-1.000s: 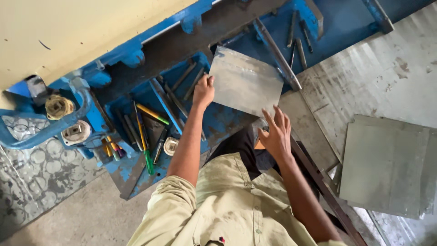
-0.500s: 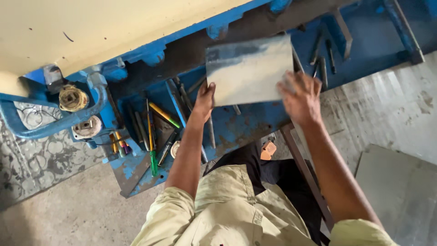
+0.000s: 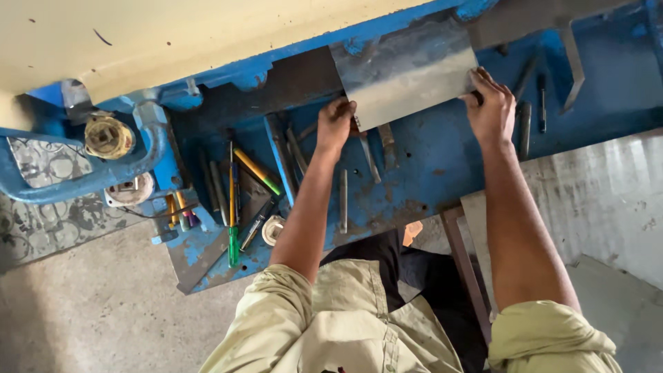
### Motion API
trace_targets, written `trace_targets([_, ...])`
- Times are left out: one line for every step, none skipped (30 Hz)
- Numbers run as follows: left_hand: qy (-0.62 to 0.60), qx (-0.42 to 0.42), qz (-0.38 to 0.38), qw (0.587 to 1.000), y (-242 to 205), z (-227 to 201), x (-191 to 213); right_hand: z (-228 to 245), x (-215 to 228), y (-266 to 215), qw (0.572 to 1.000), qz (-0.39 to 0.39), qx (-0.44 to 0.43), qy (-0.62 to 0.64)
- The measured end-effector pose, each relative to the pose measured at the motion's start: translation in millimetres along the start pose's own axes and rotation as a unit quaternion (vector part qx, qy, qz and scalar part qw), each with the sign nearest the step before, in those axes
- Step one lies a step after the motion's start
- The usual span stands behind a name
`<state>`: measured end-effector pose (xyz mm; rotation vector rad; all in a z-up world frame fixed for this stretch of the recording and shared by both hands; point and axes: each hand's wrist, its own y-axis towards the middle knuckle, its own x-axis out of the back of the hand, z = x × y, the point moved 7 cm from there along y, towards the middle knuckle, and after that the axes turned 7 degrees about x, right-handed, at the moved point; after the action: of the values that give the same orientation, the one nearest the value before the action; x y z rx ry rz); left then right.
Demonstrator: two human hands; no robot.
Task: The person repeatedly picks up rectangular metal sheets from a stack and places them into a blue manual bending machine. They press down on the machine's lever to bend the sheets, then remove them and place them onto a growing pile. The process is repeated for multiple sheets.
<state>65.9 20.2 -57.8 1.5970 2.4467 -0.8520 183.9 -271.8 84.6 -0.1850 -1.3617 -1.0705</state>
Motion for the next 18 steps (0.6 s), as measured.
trace_targets([-0.007,0.001,-0.002,1.000,-2,-4,-2,1,0,1,1.000,-0.018,-0.003,0.023])
trace_targets([0.020,-0.043,-0.020,0.999,-6,-12,-3,2,1,1,0.998,-0.035,-0.006,0.046])
trace_targets([0.047,-0.089,-0.039,0.994,-10,-19,-5,3,0,3,0.999,-0.031,-0.009,0.040])
trace_targets([0.074,-0.133,-0.058,0.987,-12,-25,-6,5,-1,3,0.999,-0.027,-0.012,0.035])
trace_targets([0.087,-0.152,-0.087,0.981,-10,-28,-1,7,-2,3,0.999,-0.022,-0.016,0.030])
trace_targets([0.099,-0.171,-0.115,0.973,-6,-32,4,6,-5,6,0.999,-0.017,-0.024,0.033])
trace_targets([0.112,-0.187,-0.141,0.966,-6,-31,7,5,-6,5,0.999,-0.011,-0.036,0.034])
trace_targets([0.129,-0.183,-0.145,0.964,-5,-28,8,3,-8,4,0.998,-0.006,-0.048,0.036])
trace_targets([0.145,-0.182,-0.147,0.961,-4,-28,8,2,-9,3,0.998,-0.002,-0.046,0.034])
trace_targets([0.162,-0.180,-0.149,0.959,-4,-29,8,2,-9,2,0.999,0.001,-0.044,0.032])
trace_targets([0.137,-0.149,-0.143,0.969,-2,-28,7,1,-10,4,0.999,0.001,-0.041,0.030])
trace_targets([0.113,-0.118,-0.137,0.977,-1,-27,6,0,-11,4,0.999,-0.001,-0.043,0.027])
trace_targets([0.088,-0.084,-0.132,0.984,-2,-23,5,-1,-13,3,0.999,-0.001,-0.045,0.025])
trace_targets([0.087,-0.080,-0.140,0.983,-5,-24,4,-1,-13,2,0.999,-0.001,-0.047,0.023])
trace_targets([0.086,-0.078,-0.150,0.982,-5,-27,4,-1,-14,3,0.999,0.001,-0.044,0.012])
trace_targets([0.085,-0.077,-0.159,0.981,-5,-29,5,0,-14,4,0.999,0.003,-0.041,0.000])
trace_targets([0.088,-0.081,-0.157,0.980,-5,-31,4,1,-14,4,0.999,0.006,-0.040,-0.011])
trace_targets([0.091,-0.085,-0.156,0.980,-5,-33,5,1,-14,4,0.999,0.006,-0.044,-0.008])
